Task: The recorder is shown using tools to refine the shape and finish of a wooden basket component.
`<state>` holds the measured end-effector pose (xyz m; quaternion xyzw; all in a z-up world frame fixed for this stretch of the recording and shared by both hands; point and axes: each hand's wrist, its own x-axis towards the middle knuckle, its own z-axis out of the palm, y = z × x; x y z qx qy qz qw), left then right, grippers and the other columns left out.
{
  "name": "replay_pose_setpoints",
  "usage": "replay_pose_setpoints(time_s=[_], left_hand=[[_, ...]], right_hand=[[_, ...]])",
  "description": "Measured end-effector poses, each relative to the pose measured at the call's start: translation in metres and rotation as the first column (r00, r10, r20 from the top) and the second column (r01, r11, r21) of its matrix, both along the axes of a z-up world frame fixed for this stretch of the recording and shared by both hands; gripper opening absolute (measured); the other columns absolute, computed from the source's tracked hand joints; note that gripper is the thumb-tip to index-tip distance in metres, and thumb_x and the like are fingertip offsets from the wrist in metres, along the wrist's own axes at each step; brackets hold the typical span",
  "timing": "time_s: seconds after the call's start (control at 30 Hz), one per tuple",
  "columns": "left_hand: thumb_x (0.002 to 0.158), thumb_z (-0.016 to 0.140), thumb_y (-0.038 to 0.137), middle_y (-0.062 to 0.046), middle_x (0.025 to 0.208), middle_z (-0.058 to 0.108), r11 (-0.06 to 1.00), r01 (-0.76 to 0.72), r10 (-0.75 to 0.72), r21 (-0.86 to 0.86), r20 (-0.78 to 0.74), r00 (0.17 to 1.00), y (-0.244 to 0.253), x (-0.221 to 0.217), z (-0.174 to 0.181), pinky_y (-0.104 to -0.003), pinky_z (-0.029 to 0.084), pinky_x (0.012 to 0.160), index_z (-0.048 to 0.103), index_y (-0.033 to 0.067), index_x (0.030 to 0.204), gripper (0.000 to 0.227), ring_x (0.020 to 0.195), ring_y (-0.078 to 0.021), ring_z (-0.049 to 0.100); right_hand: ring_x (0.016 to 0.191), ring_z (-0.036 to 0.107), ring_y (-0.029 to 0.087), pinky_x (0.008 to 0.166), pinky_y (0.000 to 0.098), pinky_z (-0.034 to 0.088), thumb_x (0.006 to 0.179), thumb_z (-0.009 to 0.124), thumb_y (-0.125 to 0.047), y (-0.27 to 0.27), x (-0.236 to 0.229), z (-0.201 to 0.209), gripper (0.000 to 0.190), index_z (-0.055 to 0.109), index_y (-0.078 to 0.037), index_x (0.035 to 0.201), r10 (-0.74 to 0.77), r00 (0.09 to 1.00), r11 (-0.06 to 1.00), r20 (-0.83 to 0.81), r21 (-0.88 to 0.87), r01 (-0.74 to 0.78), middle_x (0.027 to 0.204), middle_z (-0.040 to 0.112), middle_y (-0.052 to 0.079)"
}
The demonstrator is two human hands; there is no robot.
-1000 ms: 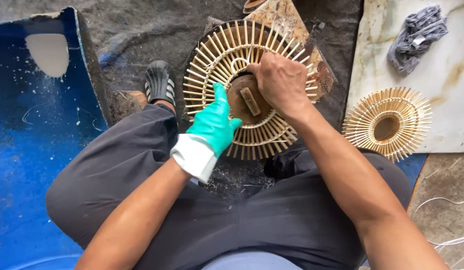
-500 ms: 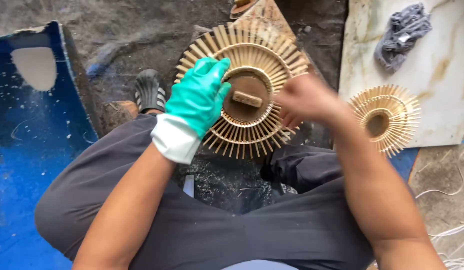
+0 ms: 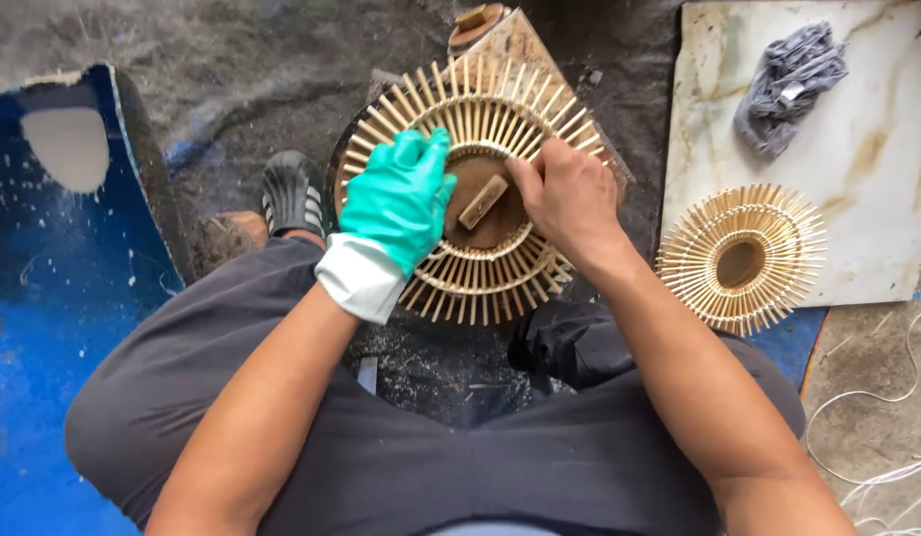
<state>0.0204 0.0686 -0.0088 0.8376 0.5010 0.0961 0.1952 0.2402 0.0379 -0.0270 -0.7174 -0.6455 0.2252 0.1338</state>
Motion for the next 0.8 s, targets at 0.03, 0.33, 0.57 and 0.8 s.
replay_pose_setpoints(time_s=[0.03, 0.33, 0.57, 0.8], left_hand=[[0.093, 0.073, 0.027, -0.013, 0.112, 0.06, 1.0, -0.005, 0.005, -0.011, -0.004, 1.0, -0.006, -0.004, -0.006, -0.046, 0.056, 0.071, 0.06, 0.0051, 0.137, 0.051, 0.094, -0.0344, 0.063], [0.097, 0.072, 0.022, -0.008, 0.109, 0.064, 0.98, 0.128, -0.141, 0.153, 0.08, 0.987, -0.004, -0.016, -0.02, -0.042, 0.055, 0.073, 0.065, 0.0052, 0.135, 0.042, 0.091, -0.0305, 0.063], [0.102, 0.067, 0.02, -0.013, 0.114, 0.066, 0.973, 0.0, 0.041, -0.23, 0.177, 0.983, 0.011, -0.033, -0.018, -0.045, 0.057, 0.085, 0.066, 0.0106, 0.133, 0.032, 0.102, -0.0344, 0.068], [0.094, 0.067, 0.012, -0.02, 0.118, 0.06, 0.89, -0.063, 0.111, -0.452, 0.08, 0.991, 0.005, -0.014, 0.012, -0.043, 0.058, 0.085, 0.051, 0.006, 0.145, 0.053, 0.097, -0.0357, 0.068]], right_hand=[[0.065, 0.068, 0.037, 0.06, 0.0485, 0.053, 0.097, 0.075, -0.031, -0.003, -0.002, -0.002, 0.038, 0.067, 0.001, 0.078, 0.005, 1.0, 1.0, -0.004, -0.011, -0.005, 0.071, 0.068, 0.021], [0.052, 0.064, 0.029, 0.047, 0.0447, 0.048, 0.105, 0.068, -0.022, 0.001, -0.006, -0.011, 0.034, 0.06, -0.001, 0.079, 0.005, 1.0, 1.0, 0.017, -0.027, -0.005, 0.063, 0.062, 0.014], [0.065, 0.074, 0.02, 0.057, 0.0342, 0.062, 0.103, 0.059, -0.032, 0.033, 0.023, 0.052, 0.032, 0.067, -0.005, 0.087, -0.352, 0.897, 0.812, -0.268, -0.564, 0.15, 0.073, 0.071, 0.01], [0.06, 0.076, 0.02, 0.052, 0.0337, 0.064, 0.104, 0.058, -0.028, 0.026, 0.002, 0.05, 0.04, 0.067, 0.004, 0.081, -0.291, 0.927, 0.714, -0.236, -0.698, 0.046, 0.068, 0.073, 0.017]])
